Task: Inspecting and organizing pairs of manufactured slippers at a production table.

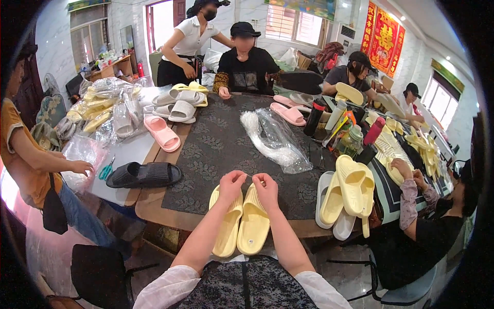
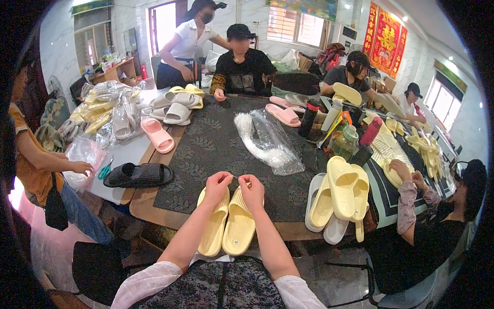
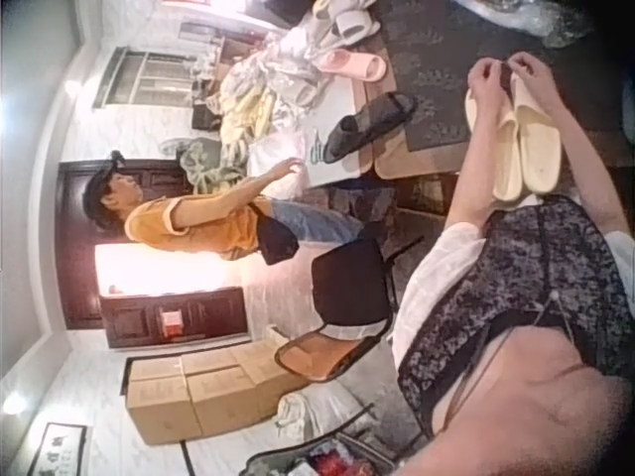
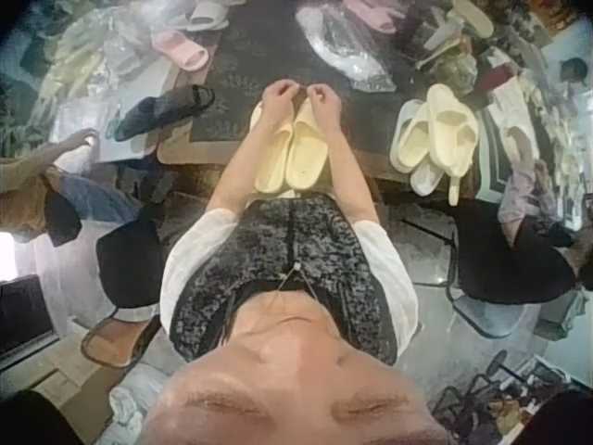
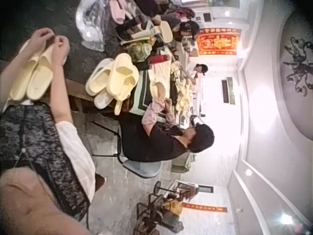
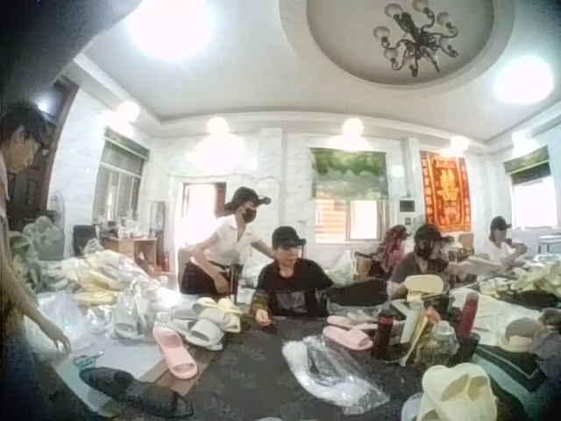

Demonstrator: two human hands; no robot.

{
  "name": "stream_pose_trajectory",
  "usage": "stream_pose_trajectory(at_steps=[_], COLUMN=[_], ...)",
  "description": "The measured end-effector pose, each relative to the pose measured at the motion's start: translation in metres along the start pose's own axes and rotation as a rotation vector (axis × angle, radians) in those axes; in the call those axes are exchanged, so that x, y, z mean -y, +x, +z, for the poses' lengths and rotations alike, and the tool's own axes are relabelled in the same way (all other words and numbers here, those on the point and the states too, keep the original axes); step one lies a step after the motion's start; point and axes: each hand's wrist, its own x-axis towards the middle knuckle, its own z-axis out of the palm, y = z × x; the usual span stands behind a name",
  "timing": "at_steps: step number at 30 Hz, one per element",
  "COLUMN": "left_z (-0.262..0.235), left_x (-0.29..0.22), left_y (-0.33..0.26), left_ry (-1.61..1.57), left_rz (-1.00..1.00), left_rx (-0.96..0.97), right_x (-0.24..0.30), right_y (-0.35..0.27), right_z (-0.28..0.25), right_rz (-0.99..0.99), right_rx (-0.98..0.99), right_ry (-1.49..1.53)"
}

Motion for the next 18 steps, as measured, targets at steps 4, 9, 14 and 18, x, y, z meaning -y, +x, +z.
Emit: stream_pose_trajectory(at_steps=[4,9,14,18], left_z=[-0.004,-0.002,-0.003,-0.001], left_x=[0.005,0.003,0.000,0.005], left_y=[0.000,0.000,-0.001,0.000], left_ry=[-0.007,0.007,-0.006,-0.013], left_rz=[-0.007,0.024,-0.028,0.014], left_rx=[-0.020,-0.011,-0.001,0.020], right_x=[0.003,0.000,-0.004,-0.008], right_y=[-0.002,0.000,0.000,0.002], right_z=[0.003,0.002,0.003,0.003], right_rz=[-0.023,0.007,-0.020,-0.017], right_rx=[0.020,0.011,0.004,0.010], right_ry=[-0.040,-0.007,-0.026,0.008])
